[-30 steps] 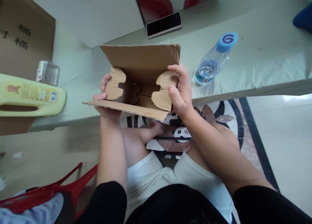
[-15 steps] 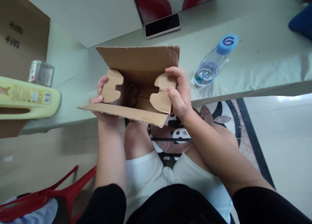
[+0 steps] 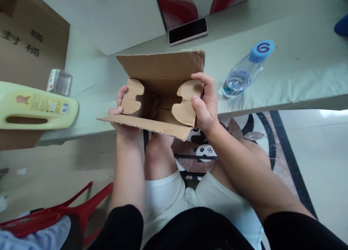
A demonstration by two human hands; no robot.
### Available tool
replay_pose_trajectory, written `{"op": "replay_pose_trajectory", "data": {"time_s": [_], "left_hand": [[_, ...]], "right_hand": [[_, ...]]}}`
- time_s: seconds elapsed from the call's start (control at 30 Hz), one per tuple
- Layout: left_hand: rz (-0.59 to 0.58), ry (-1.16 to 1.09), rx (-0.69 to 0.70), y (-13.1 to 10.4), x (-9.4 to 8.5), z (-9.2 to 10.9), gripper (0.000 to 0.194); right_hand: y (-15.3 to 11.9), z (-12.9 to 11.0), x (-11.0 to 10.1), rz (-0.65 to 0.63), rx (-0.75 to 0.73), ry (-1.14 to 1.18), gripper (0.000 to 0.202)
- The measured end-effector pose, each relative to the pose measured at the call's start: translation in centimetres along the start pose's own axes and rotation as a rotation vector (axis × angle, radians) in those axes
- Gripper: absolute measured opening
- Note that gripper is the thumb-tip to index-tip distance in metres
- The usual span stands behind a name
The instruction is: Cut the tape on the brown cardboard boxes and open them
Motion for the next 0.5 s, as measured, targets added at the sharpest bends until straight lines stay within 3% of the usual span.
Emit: {"op": "replay_pose_trajectory", "data": {"time_s": [0.33,0.5], "left_hand": [[-0.020,-0.053,0.026,-0.16,0.22,0.08,0.049],[-0.004,-0.012,0.002,-0.43,0.29,0.18,0.049]], "right_hand": [[-0.35,0.11,0.39,0.016,0.035,0.124,0.068],[-0.66,0.98,0.17,-0.003,0.174,0.097,0.080]]}}
Point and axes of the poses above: each hand's wrist, its own y-axis towards the middle knuckle, its own x-axis out of the palm, z = x × y, the point moved 3 cm from there along y, towards the middle knuckle, and after that the axes turned 15 degrees about y, right-handed, at the moved point
